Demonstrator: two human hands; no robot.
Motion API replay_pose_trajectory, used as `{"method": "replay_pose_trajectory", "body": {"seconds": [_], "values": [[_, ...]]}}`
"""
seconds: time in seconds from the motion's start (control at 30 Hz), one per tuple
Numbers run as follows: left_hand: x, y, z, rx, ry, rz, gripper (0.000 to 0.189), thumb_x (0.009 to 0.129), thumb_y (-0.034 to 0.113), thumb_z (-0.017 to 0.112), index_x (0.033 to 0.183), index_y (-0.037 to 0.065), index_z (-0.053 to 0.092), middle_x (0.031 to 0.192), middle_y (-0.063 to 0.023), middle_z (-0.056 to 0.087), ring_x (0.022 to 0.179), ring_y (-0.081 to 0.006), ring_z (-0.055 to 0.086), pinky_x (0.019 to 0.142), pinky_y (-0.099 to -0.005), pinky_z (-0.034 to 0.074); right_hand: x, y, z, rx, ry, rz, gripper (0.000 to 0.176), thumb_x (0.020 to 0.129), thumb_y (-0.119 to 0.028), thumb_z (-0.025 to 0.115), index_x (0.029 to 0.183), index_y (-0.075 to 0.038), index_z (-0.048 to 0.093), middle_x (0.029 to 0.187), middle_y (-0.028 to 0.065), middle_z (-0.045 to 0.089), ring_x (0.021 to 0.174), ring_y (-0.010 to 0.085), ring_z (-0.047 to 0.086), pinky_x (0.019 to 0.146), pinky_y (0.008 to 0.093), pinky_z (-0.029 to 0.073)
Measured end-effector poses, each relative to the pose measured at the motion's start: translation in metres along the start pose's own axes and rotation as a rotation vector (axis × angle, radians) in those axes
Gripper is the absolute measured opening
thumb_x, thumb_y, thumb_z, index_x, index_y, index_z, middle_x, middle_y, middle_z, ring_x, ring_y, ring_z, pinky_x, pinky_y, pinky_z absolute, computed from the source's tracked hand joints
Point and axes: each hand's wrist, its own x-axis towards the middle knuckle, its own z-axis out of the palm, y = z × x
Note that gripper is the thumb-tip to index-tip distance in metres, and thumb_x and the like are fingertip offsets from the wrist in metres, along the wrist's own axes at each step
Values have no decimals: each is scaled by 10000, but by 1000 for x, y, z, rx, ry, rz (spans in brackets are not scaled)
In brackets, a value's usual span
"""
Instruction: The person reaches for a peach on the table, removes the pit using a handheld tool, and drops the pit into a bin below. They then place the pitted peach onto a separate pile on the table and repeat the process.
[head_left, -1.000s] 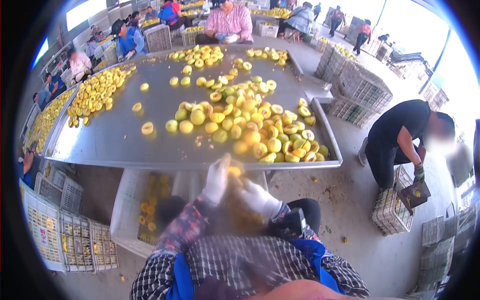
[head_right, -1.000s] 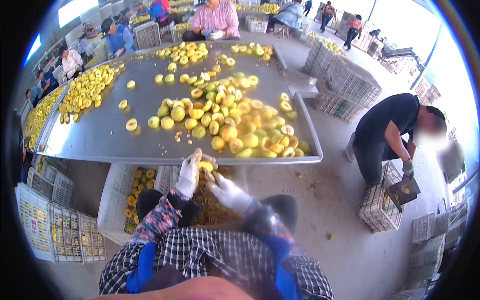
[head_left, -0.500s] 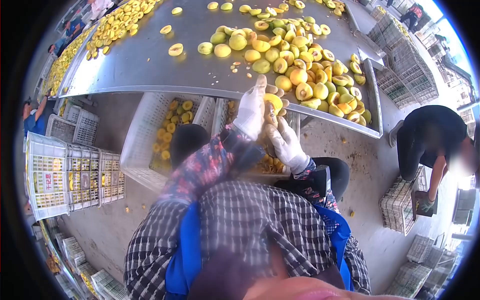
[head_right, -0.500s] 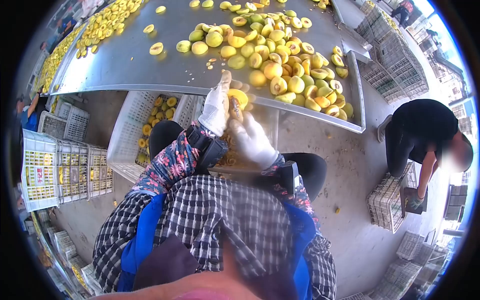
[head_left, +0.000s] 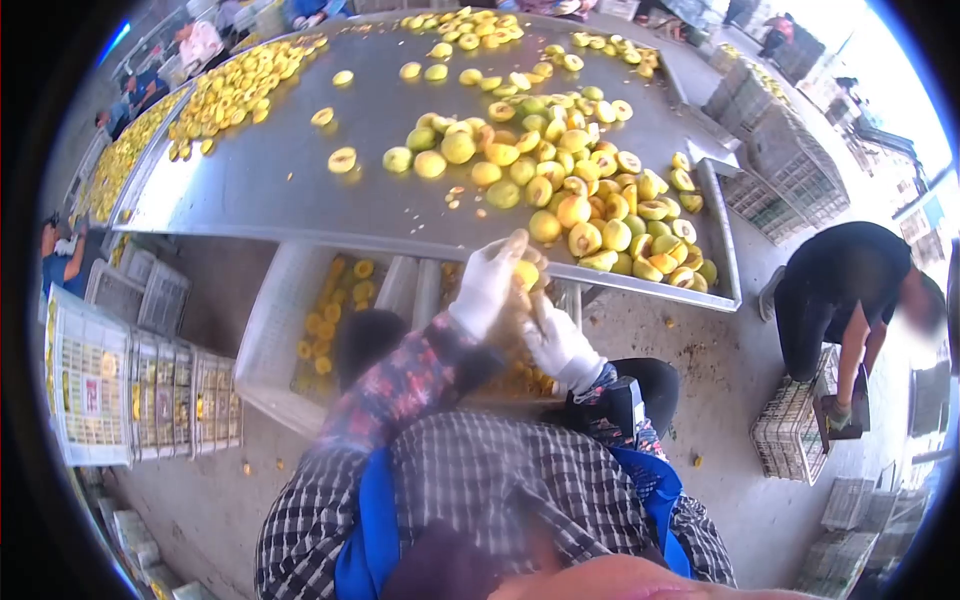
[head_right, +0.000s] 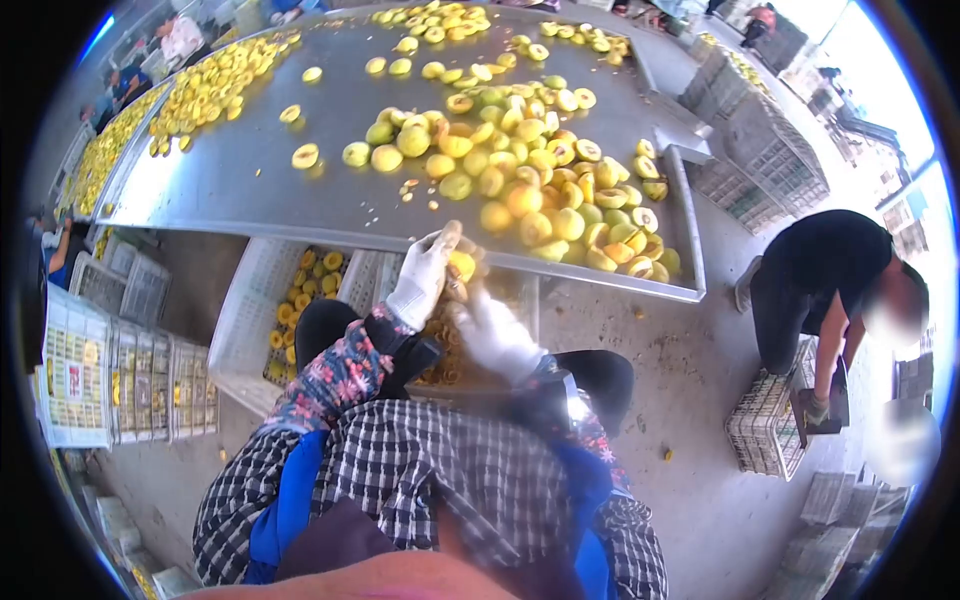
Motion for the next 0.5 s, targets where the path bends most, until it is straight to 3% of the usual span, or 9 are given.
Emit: {"method": "replay_pose_trajectory", "body": {"seconds": [0.1, 0.2, 0.27, 0.4, 0.43, 0.5], "values": [[12, -12, -10, -166, -39, -103, 409, 918, 463, 602, 920, 57, 558, 878, -123, 653, 696, -252, 667, 531, -343, 564, 3, 25, 19, 679, -129, -51, 421, 991, -335, 495, 1293, -48, 438, 785, 79, 610, 653, 213, 585, 582, 333, 465], [2, -3, 9, -472, 126, -184, 408, 897, 471, 628, 959, 80, 530, 950, -123, 631, 734, -298, 667, 619, -411, 594, 0, -31, 1, 1164, -160, 339, 278, 988, -382, 516, 1096, -126, 526, 647, -40, 454, 474, 55, 385, 433, 202, 282], [22, -27, -11, -698, 51, -239, 408, 877, 469, 657, 998, 101, 527, 970, -103, 623, 807, -323, 664, 661, -446, 594, -3, -29, 2, 1030, -185, 151, 304, 994, -365, 514, 1144, -101, 519, 699, -55, 467, 530, 51, 401, 474, 201, 316], [10, -9, -11, -566, 80, -190, 310, 917, 373, 639, 981, 80, 561, 950, -90, 627, 848, -281, 662, 722, -422, 585, -3, -1, 8, 824, -132, -41, 320, 1007, -338, 494, 1193, -79, 512, 791, -7, 531, 643, 59, 489, 548, 225, 412], [14, -14, -20, -427, 61, -35, 279, 922, 337, 638, 967, 67, 579, 929, -82, 634, 827, -269, 666, 691, -399, 586, -7, 8, -5, 955, -220, 164, 328, 1007, -338, 492, 1199, -72, 510, 812, 6, 547, 672, 68, 512, 570, 238, 436], [21, -21, -50, 2, 56, 157, 205, 940, 244, 622, 955, 39, 622, 873, -65, 660, 746, -217, 669, 624, -342, 583, -17, 14, -16, 896, -201, 262, 340, 994, -338, 502, 1186, -58, 505, 825, 64, 592, 700, 164, 575, 615, 306, 481]]}}
